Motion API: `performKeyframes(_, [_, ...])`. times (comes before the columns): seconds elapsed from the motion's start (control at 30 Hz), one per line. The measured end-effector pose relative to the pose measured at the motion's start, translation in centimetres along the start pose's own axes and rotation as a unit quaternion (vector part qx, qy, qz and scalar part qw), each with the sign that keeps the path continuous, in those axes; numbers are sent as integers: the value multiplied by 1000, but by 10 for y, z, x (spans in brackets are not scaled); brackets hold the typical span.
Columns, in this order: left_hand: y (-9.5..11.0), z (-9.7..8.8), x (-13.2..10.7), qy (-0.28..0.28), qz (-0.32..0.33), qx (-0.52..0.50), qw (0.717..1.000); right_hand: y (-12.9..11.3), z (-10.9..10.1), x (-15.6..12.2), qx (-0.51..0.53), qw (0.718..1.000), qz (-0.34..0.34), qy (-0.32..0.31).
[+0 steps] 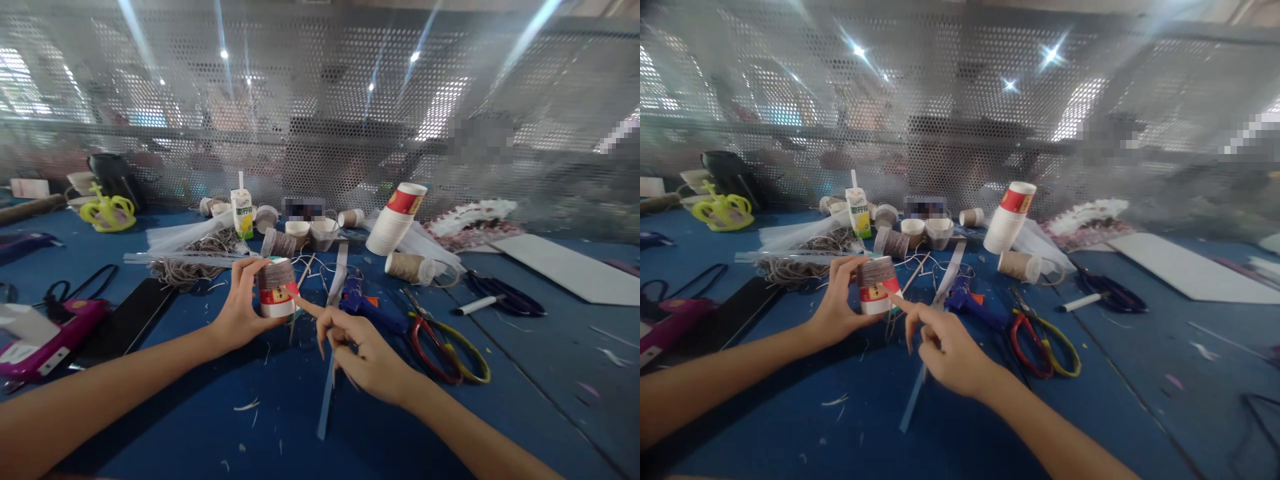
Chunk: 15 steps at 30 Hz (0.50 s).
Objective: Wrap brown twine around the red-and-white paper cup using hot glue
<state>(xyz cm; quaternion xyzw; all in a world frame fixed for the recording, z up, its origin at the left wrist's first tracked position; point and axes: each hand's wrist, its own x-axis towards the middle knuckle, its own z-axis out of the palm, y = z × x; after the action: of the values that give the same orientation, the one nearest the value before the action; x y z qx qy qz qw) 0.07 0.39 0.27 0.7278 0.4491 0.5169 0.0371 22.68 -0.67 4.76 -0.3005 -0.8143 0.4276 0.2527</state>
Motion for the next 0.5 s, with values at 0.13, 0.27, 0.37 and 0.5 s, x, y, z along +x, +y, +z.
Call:
performKeyframes(0.13, [0,0,0,5,-1,-7,1000,0,-2,1,24,999,14,30])
performKeyframes(0.27, [1,0,1,3,3,-18,1000,3,-5,4,107,991,56,50])
performKeyframes(0.37, [0,0,0,3,6,-34,999,5,-7,8,184,977,67,82])
performKeyframes(0.5, [-4,0,-1,-9,3,-75,997,7,-11,12,252,957,73,122])
